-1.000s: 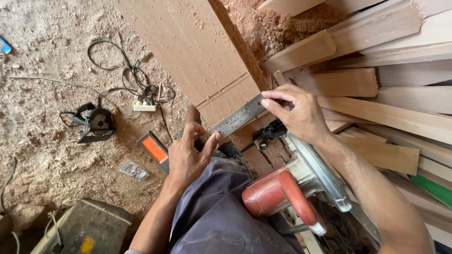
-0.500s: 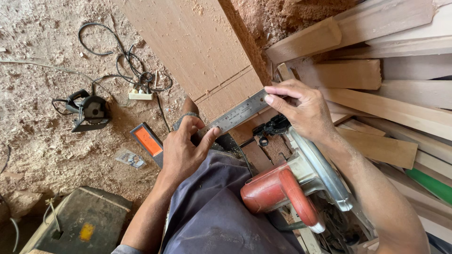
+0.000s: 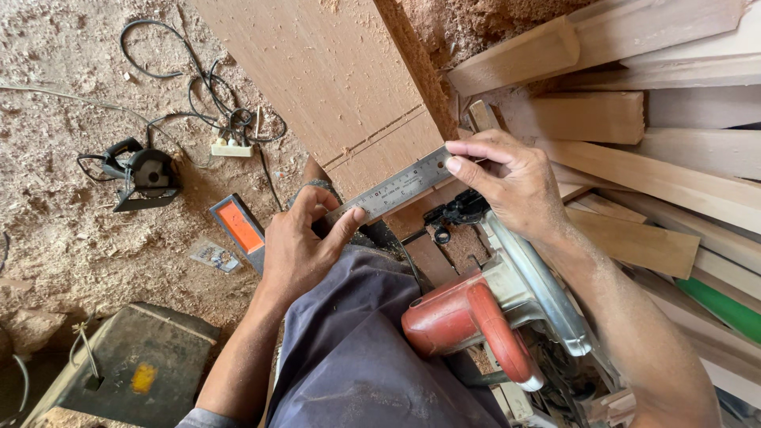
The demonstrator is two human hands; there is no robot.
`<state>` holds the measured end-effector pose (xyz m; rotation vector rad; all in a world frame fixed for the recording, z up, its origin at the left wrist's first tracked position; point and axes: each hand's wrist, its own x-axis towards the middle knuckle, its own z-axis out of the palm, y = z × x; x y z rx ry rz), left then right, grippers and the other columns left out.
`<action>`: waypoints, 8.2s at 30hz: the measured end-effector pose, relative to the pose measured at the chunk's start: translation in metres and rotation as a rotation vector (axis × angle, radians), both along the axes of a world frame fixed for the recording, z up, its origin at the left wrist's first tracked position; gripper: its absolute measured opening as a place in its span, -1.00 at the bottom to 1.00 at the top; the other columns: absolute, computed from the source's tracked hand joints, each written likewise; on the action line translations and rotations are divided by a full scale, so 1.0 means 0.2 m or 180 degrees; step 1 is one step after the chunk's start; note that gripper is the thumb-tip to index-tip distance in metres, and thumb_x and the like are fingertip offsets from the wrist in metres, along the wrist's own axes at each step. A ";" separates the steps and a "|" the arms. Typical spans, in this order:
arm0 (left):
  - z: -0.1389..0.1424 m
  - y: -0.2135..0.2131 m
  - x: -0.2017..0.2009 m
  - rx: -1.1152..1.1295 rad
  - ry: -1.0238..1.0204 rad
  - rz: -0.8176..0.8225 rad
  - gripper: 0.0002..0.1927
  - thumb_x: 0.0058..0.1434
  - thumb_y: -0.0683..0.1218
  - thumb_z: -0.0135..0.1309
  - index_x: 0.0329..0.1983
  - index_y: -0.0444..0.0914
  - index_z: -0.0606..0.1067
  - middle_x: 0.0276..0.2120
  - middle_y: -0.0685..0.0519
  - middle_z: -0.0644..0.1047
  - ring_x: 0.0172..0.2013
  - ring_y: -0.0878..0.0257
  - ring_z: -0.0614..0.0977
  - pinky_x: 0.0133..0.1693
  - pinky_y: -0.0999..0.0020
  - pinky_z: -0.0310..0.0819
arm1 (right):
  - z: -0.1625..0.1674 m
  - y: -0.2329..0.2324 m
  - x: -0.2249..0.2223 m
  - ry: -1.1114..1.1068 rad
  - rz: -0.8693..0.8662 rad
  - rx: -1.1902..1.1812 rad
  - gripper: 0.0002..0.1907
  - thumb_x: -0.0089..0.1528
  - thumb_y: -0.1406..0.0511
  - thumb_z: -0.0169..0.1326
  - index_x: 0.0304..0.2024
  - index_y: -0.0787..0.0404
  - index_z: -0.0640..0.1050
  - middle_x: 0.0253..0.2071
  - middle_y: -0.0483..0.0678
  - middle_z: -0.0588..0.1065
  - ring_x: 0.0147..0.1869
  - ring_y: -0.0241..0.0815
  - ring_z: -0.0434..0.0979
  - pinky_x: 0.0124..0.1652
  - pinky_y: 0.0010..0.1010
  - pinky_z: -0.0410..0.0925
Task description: The person measures a long wooden plank with a metal ruler, marks it, and cuts it with a handheld circular saw. They reposition the plank, saw a section by hand, move cut pieces aside, and make additional circular saw cuts on the stacked boards.
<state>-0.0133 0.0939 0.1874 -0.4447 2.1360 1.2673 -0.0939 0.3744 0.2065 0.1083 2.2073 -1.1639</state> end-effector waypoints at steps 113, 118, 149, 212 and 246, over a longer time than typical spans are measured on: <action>0.22 0.79 0.60 0.0185 0.2839 -0.6182 -0.57 0.20 0.09 0.14 0.07 -0.21 0.55 0.03 -0.05 0.60 0.00 -0.02 0.61 0.06 0.09 0.44 | -1.10 -0.52 3.16 -0.0871 -0.8285 0.2570 -0.37 0.36 -0.11 0.09 -0.43 0.33 0.52 -0.51 0.06 0.46 -0.42 -0.06 0.42 -0.41 -0.09 0.25; 0.14 0.73 0.63 0.0051 0.2687 -0.6123 -0.58 0.21 0.06 0.13 0.09 -0.20 0.55 0.04 -0.06 0.60 0.00 -0.04 0.61 0.06 0.08 0.42 | -1.16 -0.16 3.49 -0.1557 -0.8744 0.2573 -0.38 0.35 -0.16 0.01 -0.40 0.25 0.53 -0.46 0.08 0.52 -0.41 -0.01 0.49 -0.37 -0.02 0.28; -0.10 0.00 0.07 -0.0933 0.1859 -0.2327 -0.79 0.40 -0.05 -0.07 -0.25 -0.24 0.51 -0.38 -0.09 0.61 -0.37 -0.05 0.67 -0.31 0.04 0.54 | 0.31 -0.07 0.77 0.0895 -0.0273 0.0311 -0.24 0.18 0.19 0.21 0.41 0.13 0.31 -0.07 0.19 0.59 -0.23 0.00 0.68 -0.21 -0.18 0.59; -0.47 0.20 0.00 0.1592 0.0181 -0.1425 -0.75 0.43 -0.07 0.02 -0.06 -0.37 0.55 -0.35 0.09 0.58 -0.30 0.41 0.53 -0.22 0.49 0.44 | 0.52 -0.35 1.17 0.1185 -0.1734 0.0458 -0.30 0.04 0.28 0.29 0.25 0.14 0.44 -0.22 -0.05 0.66 -0.24 0.02 0.67 -0.24 -0.15 0.50; -0.74 0.12 0.13 0.2016 0.0428 -0.0730 -0.76 0.42 -0.05 0.08 -0.15 -0.34 0.58 -0.48 0.20 0.52 -0.50 0.52 0.36 -0.51 0.59 0.13 | 0.52 -0.40 1.19 0.1349 -0.1595 0.0769 -0.30 0.03 0.25 0.28 0.26 0.04 0.48 -0.14 -0.11 0.66 -0.10 -0.01 0.62 -0.05 -0.04 0.35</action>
